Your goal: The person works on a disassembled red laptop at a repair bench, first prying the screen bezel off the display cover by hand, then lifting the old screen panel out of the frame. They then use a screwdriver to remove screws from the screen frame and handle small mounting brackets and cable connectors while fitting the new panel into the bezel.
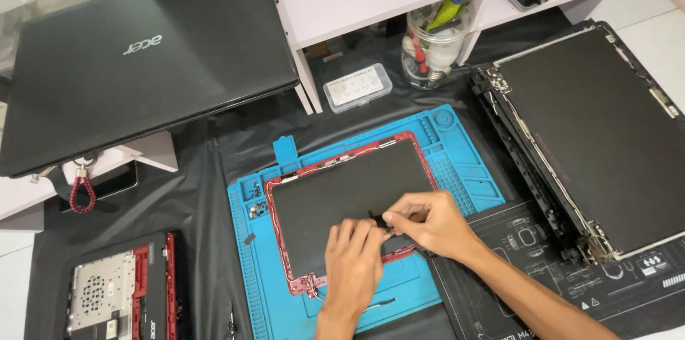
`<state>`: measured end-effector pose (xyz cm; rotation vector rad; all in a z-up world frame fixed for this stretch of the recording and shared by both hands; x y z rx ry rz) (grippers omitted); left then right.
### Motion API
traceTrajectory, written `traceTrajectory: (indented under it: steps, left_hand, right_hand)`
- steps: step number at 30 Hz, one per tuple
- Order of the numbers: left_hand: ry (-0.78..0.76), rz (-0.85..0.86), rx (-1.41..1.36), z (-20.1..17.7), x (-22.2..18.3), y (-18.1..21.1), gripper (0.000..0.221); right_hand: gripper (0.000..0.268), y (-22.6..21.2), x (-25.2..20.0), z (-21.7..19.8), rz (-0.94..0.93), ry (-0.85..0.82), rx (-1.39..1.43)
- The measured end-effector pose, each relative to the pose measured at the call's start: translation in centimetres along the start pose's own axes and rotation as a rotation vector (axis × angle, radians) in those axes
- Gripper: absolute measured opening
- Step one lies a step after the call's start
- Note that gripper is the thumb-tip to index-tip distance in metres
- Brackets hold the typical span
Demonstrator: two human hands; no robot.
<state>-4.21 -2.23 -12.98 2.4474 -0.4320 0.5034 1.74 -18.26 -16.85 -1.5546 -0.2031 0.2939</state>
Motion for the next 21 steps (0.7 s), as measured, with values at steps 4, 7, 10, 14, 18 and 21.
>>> traceTrajectory:
  steps: [4, 7, 10, 14, 18, 21]
  left_hand:
    - [-0.003, 0.088, 0.03, -0.3, -0.2, 0.6, 0.024]
    - [0.045, 0.13, 0.051, -0.8, -0.1, 0.9, 0.027]
    - [0.092, 0.202, 0.045, -1.0, -0.4, 1.5, 0.026]
    - [0.182, 0.249, 0.087, -1.0, -0.7, 1.8, 0.016]
    - [0.239, 0.296, 0.105, -1.0, -1.1, 2.0, 0.017]
    - [0.243, 0.295, 0.087, -1.2, -0.9, 2.0, 0.018]
  right_hand:
    - [0.012, 0.5, 0.3, -0.7, -0.003, 0.021, -0.002]
    - [0.013, 1.0, 0.6, -0.8, 0.052, 0.016, 0.059]
    - [0.012, 2.4, 0.7, -1.1, 0.099, 0.032, 0.159]
    - [0.013, 3.2, 0.8, -1.3, 0.159, -0.011, 0.279]
    - [0.012, 5.0, 0.9, -1.7, 0.25, -0.043, 0.417]
    - [0.013, 4.3, 0.9, -1.5, 0.155, -0.088, 0.384]
Point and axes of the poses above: each hand's wrist, its own x-axis towards the middle knuckle, its own z-axis out of the palm, y = z × x, the point moved 4 cm from there along x, towards the middle knuckle, and after that the axes turned 5 degrees about -z, right-handed, at the moved point
